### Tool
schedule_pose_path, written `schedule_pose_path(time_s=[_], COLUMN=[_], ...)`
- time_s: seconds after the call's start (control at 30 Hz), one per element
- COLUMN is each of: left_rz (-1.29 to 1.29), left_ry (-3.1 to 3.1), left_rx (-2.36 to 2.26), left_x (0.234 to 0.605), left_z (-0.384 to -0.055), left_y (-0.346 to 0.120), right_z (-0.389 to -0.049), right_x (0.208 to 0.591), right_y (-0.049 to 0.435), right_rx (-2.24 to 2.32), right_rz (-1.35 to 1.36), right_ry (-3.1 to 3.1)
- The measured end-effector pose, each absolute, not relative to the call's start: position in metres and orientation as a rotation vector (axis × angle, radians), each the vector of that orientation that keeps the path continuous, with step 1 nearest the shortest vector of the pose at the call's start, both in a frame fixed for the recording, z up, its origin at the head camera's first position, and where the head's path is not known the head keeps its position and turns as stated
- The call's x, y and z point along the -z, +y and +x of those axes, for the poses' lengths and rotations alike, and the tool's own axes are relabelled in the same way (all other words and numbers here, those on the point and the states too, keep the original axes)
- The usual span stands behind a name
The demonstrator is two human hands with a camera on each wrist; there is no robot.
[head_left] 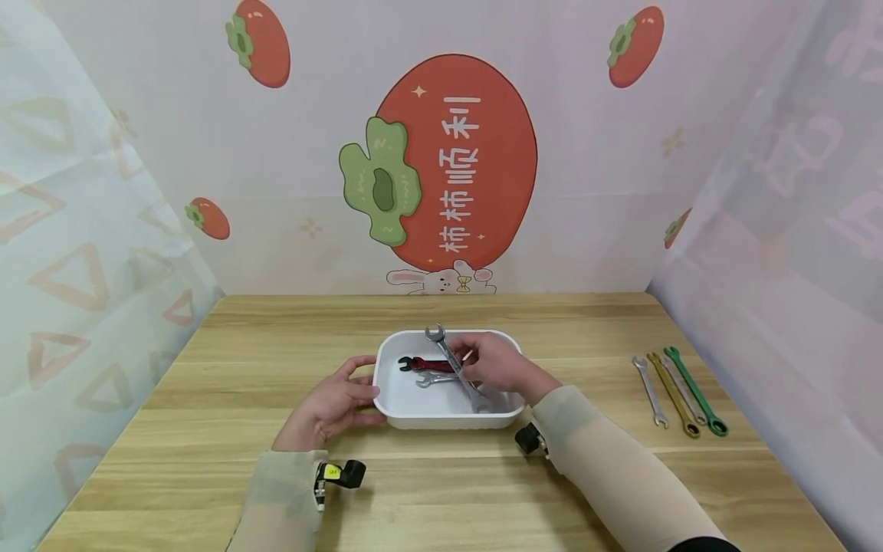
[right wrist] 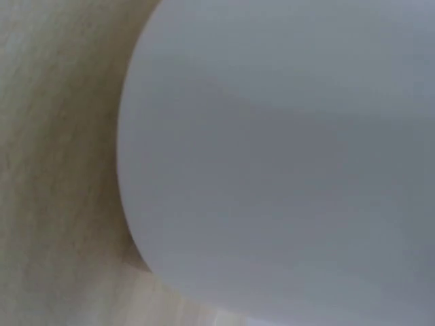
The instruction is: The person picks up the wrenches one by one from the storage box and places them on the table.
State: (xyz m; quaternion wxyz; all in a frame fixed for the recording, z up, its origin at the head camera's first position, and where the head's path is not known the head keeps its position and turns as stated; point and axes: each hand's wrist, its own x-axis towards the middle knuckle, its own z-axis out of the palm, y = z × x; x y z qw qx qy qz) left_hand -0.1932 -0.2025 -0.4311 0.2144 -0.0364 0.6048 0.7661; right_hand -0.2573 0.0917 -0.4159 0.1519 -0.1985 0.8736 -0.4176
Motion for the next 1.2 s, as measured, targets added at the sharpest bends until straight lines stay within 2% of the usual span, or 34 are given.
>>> schedule_pose_path(time_s=[0.3, 0.63, 0.93, 1.2], left_rz=[-0.090, -0.101, -0.097, -0.097], left_ry=[1.690, 1.706, 1.698, 1.707], left_rx=[-2.123, -2.112, -2.111, -2.114], left_x=[0.434, 0.434, 0.433, 0.435], left_z=[-0.194, -0.191, -0.191, -0.194], left_y=[-0.203, -0.204, -0.203, -0.203], right_z=[-0.260, -0.262, -0.259, -0.249], right_x=[0.415, 0.398, 0.396, 0.401], right_y=[0.100, 0.134, 0.195, 0.256], right_rx=[1.496, 1.907, 2.052, 1.992], right_rz=[-0.481, -0.325, -0.343, -0.218], right_ry=[2.262, 1.972, 1.850, 1.922])
